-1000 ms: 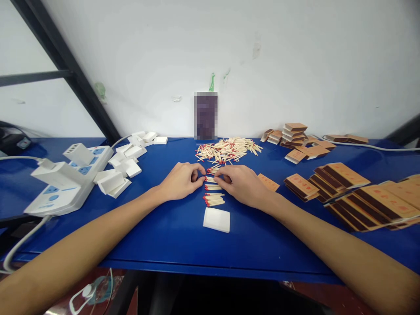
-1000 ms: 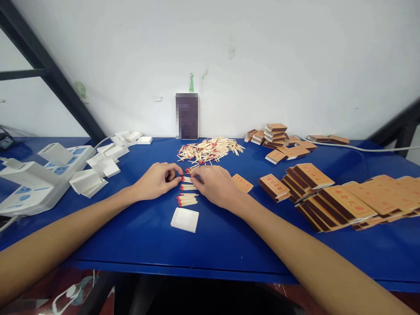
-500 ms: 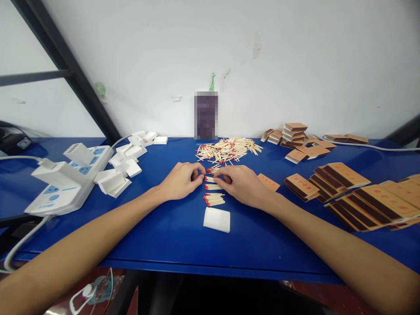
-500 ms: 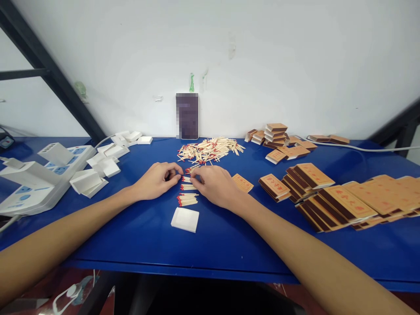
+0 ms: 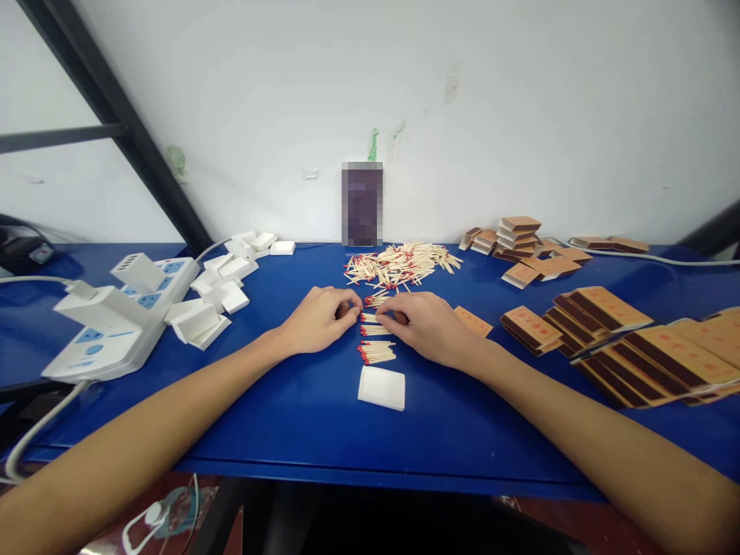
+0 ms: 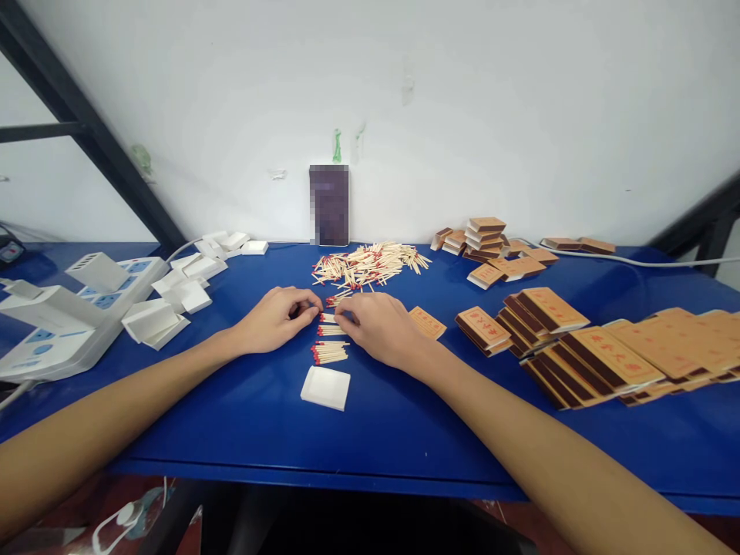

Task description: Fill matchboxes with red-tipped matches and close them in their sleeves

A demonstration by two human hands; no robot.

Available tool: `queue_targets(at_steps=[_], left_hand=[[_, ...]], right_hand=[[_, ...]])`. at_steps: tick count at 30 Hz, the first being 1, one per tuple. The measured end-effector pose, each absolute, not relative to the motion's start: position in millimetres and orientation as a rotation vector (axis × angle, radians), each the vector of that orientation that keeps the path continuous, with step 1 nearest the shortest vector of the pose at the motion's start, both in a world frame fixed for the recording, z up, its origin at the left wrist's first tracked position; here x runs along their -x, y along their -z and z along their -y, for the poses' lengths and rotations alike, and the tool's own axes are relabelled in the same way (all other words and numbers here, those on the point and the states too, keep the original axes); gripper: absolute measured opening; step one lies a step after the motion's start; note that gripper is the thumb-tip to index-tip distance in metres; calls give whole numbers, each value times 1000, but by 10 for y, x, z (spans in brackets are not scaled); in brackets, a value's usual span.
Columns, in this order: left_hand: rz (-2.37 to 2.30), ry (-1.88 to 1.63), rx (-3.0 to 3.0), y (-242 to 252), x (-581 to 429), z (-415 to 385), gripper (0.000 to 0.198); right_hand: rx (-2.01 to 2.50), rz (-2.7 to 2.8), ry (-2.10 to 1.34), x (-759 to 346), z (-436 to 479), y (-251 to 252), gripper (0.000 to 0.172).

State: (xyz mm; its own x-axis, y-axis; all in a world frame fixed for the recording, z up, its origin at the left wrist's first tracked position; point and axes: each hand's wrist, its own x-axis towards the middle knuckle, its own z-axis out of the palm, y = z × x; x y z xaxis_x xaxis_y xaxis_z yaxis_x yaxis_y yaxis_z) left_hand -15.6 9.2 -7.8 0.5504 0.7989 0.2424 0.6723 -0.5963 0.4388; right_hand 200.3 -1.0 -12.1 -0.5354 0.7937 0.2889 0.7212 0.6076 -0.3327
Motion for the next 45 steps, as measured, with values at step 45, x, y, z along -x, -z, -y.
queue_targets(at_steps=[45], left_hand=[[-1041,-599,-2527,91,162,-85,19]], right_hand=[[1132,2365,187,-2061,-95,211,20]])
